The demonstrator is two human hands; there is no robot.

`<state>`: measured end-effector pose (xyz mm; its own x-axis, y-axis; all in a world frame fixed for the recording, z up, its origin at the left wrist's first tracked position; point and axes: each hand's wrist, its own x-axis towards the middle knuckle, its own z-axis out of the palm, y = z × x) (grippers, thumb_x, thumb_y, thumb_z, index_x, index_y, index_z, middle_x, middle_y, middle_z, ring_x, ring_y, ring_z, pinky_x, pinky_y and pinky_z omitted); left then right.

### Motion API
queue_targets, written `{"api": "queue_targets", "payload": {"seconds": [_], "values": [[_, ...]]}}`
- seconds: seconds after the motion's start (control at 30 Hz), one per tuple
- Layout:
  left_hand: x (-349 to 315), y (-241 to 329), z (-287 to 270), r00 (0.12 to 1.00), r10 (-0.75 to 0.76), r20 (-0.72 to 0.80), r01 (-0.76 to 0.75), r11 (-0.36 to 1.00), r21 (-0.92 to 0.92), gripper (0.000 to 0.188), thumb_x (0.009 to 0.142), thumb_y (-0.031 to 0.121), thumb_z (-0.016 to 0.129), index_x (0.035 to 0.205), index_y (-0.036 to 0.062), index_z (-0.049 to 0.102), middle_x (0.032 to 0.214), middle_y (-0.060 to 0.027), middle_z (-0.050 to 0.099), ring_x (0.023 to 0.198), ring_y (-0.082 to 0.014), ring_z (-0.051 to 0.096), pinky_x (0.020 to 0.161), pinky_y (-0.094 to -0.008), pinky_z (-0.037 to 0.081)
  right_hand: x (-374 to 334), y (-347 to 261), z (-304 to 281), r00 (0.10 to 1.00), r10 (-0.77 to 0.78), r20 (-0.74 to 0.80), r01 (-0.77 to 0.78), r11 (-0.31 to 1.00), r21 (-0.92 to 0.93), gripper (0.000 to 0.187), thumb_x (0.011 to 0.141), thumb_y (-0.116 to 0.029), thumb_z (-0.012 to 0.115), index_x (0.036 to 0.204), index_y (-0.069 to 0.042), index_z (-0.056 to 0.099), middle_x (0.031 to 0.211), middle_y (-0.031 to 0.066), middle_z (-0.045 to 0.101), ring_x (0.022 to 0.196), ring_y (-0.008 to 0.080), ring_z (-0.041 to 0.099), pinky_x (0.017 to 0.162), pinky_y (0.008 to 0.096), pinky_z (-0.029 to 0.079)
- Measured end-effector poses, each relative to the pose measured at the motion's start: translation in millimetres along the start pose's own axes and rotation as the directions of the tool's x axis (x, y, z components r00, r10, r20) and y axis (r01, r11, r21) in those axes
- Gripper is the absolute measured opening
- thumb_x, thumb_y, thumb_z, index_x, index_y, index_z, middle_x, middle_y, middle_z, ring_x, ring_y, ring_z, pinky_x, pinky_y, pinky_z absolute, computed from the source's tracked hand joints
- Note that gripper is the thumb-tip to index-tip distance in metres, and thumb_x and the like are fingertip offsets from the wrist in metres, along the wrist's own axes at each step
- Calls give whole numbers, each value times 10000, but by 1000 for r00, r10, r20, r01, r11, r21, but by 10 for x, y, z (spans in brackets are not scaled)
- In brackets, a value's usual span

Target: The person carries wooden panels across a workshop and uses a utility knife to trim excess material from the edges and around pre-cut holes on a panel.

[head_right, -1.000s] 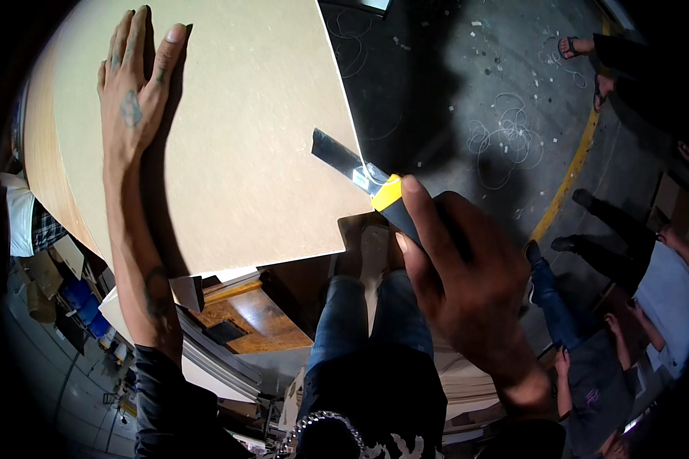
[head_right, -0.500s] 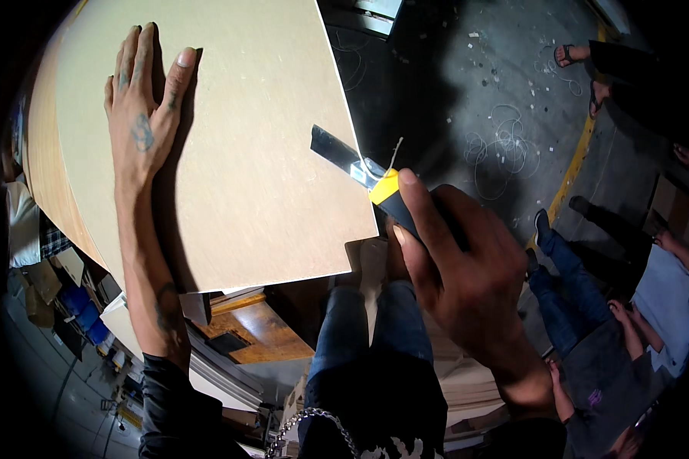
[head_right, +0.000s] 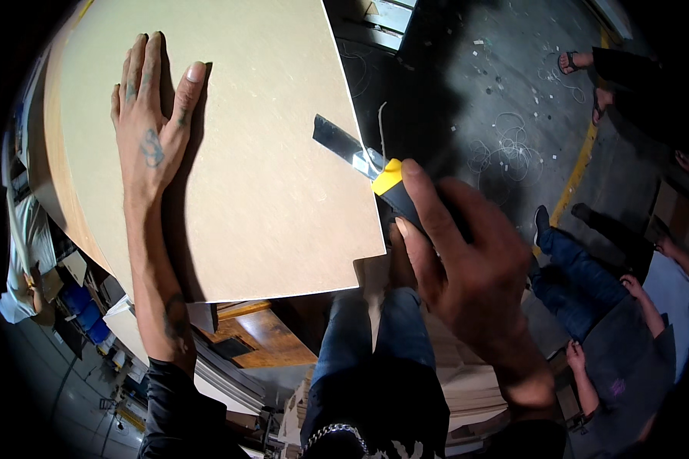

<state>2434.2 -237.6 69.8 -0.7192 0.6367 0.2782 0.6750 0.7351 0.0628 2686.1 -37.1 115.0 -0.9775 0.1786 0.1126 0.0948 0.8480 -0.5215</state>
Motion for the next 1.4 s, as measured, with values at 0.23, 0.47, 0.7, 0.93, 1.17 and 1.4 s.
{"api": "queue_targets", "payload": {"seconds": [0.23, 0.47, 0.7, 0.93, 1.17, 1.4], "values": [[25, 23, -39, 1000, -21, 15, 21, 1000, 6, 867, 796, 716, 393, 1354, 52, 387, 1413, -180, 335, 1345, -307, 259, 1106, -494, 137, 114, 32, -9, 1000, 7, -7, -7, 1000, -1, 397, 791, -98, 639, 1180, -47, 583, 853, 145, 578, 685, 234, 592, 586, 323, 490], [5, -6, 15, 1000, -9, -4, 9, 1000, 10, 858, 809, 699, 400, 1355, 37, 381, 1405, -207, 337, 1340, -320, 264, 1099, -496, 127, 112, 20, -12, 1000, 23, 2, -23, 999, -23, 418, 785, -120, 655, 1193, -72, 581, 860, 140, 586, 694, 239, 596, 584, 324, 487], [4, -13, -19, 999, -10, -34, 12, 999, 44, 813, 809, 688, 412, 1345, 77, 410, 1403, -163, 359, 1336, -296, 283, 1098, -507, 158, 4, -30, -79, 997, 72, 36, -72, 997, 4, 424, 796, -152, 664, 1205, -83, 577, 862, 121, 605, 700, 225, 601, 586, 324, 490], [-12, 14, -8, 1000, -17, -8, 17, 1000, -1, 835, 795, 709, 404, 1345, 81, 413, 1405, -161, 357, 1333, -299, 288, 1100, -509, 154, 42, 43, -4, 999, 28, -17, -30, 993, -111, 407, 819, -167, 651, 1213, -99, 576, 892, 102, 612, 730, 210, 601, 629, 313, 495], [-1, -23, -11, 1000, -6, -17, 6, 1000, -2, 839, 787, 711, 408, 1346, 85, 414, 1402, -165, 361, 1333, -309, 285, 1103, -508, 149, 61, 33, 32, 998, 12, -56, -20, 991, -135, 397, 833, -169, 641, 1218, -104, 573, 897, 101, 605, 717, 205, 591, 614, 305, 489], [-5, 9, -19, 1000, -2, -13, 2, 1000, 2, 820, 801, 688, 419, 1340, 70, 417, 1396, -179, 364, 1331, -316, 288, 1099, -508, 158, 205, 80, 69, 996, 10, -84, -16, 997, -72, 412, 817, -130, 655, 1218, -85, 570, 878, 119, 614, 719, 203, 598, 606, 303, 492]]}}
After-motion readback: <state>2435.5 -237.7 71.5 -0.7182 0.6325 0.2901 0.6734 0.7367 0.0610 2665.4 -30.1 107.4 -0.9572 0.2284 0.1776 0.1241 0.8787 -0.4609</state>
